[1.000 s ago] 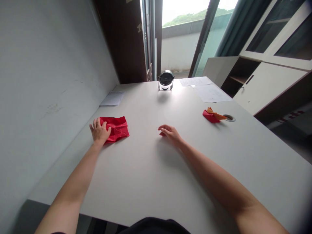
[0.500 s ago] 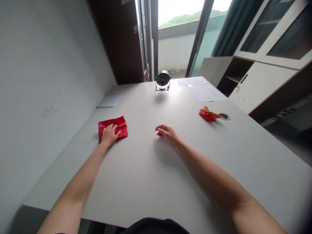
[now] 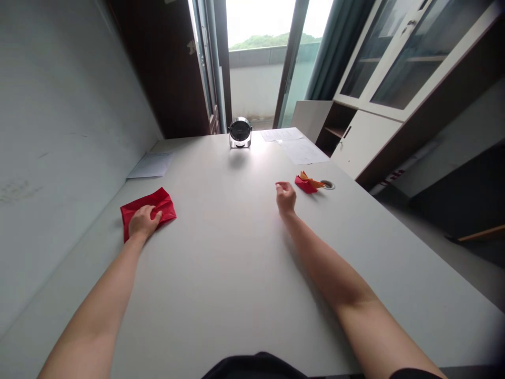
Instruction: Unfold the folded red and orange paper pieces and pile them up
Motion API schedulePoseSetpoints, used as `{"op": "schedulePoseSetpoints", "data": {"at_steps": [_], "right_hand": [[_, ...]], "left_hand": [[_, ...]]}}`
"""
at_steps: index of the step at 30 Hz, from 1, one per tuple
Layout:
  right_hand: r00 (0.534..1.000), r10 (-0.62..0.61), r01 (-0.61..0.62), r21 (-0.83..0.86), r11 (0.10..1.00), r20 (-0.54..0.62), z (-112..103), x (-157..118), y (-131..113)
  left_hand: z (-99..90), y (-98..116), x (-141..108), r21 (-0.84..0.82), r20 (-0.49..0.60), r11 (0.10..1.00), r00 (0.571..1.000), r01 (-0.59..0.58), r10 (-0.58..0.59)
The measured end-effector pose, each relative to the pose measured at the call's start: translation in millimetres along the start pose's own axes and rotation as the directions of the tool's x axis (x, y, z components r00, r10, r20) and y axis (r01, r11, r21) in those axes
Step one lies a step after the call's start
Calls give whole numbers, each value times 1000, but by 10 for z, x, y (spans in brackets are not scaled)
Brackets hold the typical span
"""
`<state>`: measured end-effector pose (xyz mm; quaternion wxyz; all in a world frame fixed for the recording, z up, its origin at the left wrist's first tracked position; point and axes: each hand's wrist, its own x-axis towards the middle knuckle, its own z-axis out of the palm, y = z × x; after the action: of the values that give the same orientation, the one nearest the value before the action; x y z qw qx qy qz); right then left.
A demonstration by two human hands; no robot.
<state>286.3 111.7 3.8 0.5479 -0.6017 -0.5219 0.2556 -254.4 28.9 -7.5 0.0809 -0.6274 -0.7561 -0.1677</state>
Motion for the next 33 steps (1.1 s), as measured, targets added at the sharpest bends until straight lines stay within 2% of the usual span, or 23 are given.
{"op": "schedulePoseSetpoints", "data": {"at_steps": [1, 2, 4, 6, 9, 13, 16, 19, 23, 25, 26, 27, 29, 32, 33], "right_hand": [[983, -49, 23, -147, 989, -177, -128, 100, 78], [953, -104, 18, -289, 957, -286, -252, 189, 162], [912, -162, -51, -495, 868, -377, -468, 327, 335], [897, -123, -154, -562, 812, -424, -621, 422, 492], [909, -56, -221, -593, 774, -413, -722, 508, 652], [930, 25, -266, -623, 736, -368, -710, 544, 739], [937, 33, -267, -651, 710, -348, -690, 535, 752], [948, 36, -253, -678, 691, -317, -687, 528, 738], [979, 17, -159, -705, 691, -204, -591, 455, 655], [996, -37, -31, -701, 713, -81, -433, 333, 564], [996, -86, 72, -686, 724, 14, -321, 243, 504], [981, -145, 196, -654, 731, 132, -192, 136, 434], [902, -252, 414, -539, 733, 351, 96, -113, 276], [769, -361, 586, -354, 729, 528, 492, -478, 50], [747, -377, 604, -322, 729, 548, 586, -572, -8]], "left_hand": [[-36, 4, -7, -20, -57, 1000, 998, 1, -2], [-77, 22, -24, -36, -113, 999, 994, 6, -10], [-158, 103, -73, -56, -186, 998, 983, -8, -3], [-222, 229, -121, -63, -228, 997, 973, -48, 33], [-268, 463, -152, -85, -247, 988, 963, -131, 107], [-254, 795, -148, -134, -223, 956, 948, -261, 227], [-209, 1038, -184, -198, -213, 924, 935, -327, 285], [-129, 1260, -252, -270, -128, 872, 913, -408, 387], [29, 1536, -286, -381, -31, 816, 888, -435, 459], [120, 1705, -264, -439, -6, 798, 890, -412, 456], [165, 1804, -246, -472, 1, 788, 893, -396, 449], [207, 1909, -226, -507, 1, 780, 905, -366, 425], [279, 2117, -190, -577, 13, 761, 928, -296, 371], [329, 2324, -173, -635, -45, 732, 957, -248, 285], [328, 2344, -183, -631, -77, 730, 958, -261, 275]]}}
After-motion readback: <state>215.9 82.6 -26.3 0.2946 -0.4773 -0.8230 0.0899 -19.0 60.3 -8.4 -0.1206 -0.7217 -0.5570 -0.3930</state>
